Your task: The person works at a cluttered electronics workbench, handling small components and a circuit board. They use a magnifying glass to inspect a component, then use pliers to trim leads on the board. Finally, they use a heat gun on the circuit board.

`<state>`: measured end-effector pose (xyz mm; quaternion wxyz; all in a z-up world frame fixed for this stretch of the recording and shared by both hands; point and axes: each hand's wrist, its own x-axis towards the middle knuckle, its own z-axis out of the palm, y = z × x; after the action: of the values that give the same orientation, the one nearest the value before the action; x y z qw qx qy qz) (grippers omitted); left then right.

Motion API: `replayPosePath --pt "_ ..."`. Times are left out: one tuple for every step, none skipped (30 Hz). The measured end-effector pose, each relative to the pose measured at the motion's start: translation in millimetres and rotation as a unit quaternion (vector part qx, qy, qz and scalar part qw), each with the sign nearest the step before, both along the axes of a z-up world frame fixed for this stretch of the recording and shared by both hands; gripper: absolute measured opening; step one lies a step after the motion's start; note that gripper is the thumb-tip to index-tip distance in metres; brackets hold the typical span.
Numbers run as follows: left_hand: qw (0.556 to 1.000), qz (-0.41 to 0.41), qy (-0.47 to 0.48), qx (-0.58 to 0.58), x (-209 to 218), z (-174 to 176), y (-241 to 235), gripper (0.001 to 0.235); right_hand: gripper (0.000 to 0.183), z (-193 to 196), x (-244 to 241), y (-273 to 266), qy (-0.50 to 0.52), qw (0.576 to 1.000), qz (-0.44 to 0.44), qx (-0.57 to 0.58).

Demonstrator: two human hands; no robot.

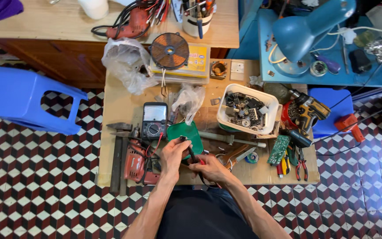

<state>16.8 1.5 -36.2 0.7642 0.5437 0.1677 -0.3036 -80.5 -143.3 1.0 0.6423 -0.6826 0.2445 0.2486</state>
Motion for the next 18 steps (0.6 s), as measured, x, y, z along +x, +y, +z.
replayPosePath --pt "1.000 0.008 0.005 -0.004 5.3 -0.1 -0.4 0.029 0.041 1.1 -1.0 -2.9 0.028 0.999 0.023 0.016" --pt "1.000 0.017 0.011 -0.006 9.3 1.4 1.1 0.029 0.040 2.2 -2.1 -5.7 0.023 1.000 0.018 0.003" --pt "1.000 0.015 -0.011 0.006 14.2 4.6 2.8 0.028 0.039 3.4 -2.7 -9.4 0.018 1.000 0.013 -0.011" --pt "0.999 0.012 -0.032 0.018 19.3 9.5 3.7 0.028 0.038 4.7 -2.7 -13.6 0.014 1.000 0.007 -0.024" --pt "0.998 0.010 -0.054 0.029 22.7 15.8 1.9 0.027 0.045 6.4 -1.9 -18.3 -0.067 0.985 0.012 -0.159" --pt "0.997 -0.020 -0.062 0.045 22.9 23.3 -1.6 0.026 0.054 8.6 -0.6 -22.4 -0.145 0.946 0.019 -0.291" --pt "0.994 -0.050 -0.070 0.060 21.9 32.3 -4.3 0.026 0.064 11.6 0.3 -25.8 -0.218 0.882 0.030 -0.416" --pt "0.991 -0.077 -0.078 0.077 19.4 42.7 -6.1 0.025 0.054 15.5 1.1 -28.2 -0.261 0.871 -0.015 -0.416" --pt "0.975 -0.114 -0.147 0.118 15.3 54.0 -9.4 0.024 0.045 20.6 1.8 -29.2 -0.304 0.856 -0.060 -0.414" --pt "0.953 -0.146 -0.214 0.158 9.0 66.1 -13.1 0.023 0.036 27.0 2.8 -29.7 -0.346 0.838 -0.102 -0.410" --pt "0.923 -0.177 -0.280 0.198 2.8 78.6 -17.1 0.022 0.036 34.5 3.1 -29.1 -0.258 0.911 -0.171 -0.274" --pt "0.894 -0.191 -0.343 0.215 -3.5 91.0 -22.1 0.021 0.036 43.9 0.0 -29.6 -0.161 0.951 -0.231 -0.127" --pt "0.861 -0.203 -0.404 0.232 -9.8 102.8 -27.4 0.019 0.037 53.1 -1.7 -30.5 -0.060 0.957 -0.282 0.025" --pt "0.824 -0.214 -0.463 0.246 -14.2 113.3 -33.4 0.018 0.036 61.2 -2.4 -28.9 -0.097 0.952 -0.289 0.036" --pt "0.812 -0.206 -0.498 0.225 -16.6 122.2 -39.3 0.019 0.035 69.5 -5.7 -27.5 -0.133 0.945 -0.296 0.047" --pt "0.798 -0.196 -0.531 0.204 -18.5 129.4 -45.3 0.020 0.035 76.5 -7.4 -28.5 -0.169 0.937 -0.302 0.057" --pt "0.784 -0.186 -0.564 0.182 -19.8 135.1 -50.9 0.021 0.034 82.8 -9.1 -31.4 -0.167 0.936 -0.307 0.048" --pt "0.775 -0.194 -0.576 0.173 -20.7 139.5 -56.2 0.021 0.033 89.5 -13.3 -36.7 -0.164 0.935 -0.310 0.040"
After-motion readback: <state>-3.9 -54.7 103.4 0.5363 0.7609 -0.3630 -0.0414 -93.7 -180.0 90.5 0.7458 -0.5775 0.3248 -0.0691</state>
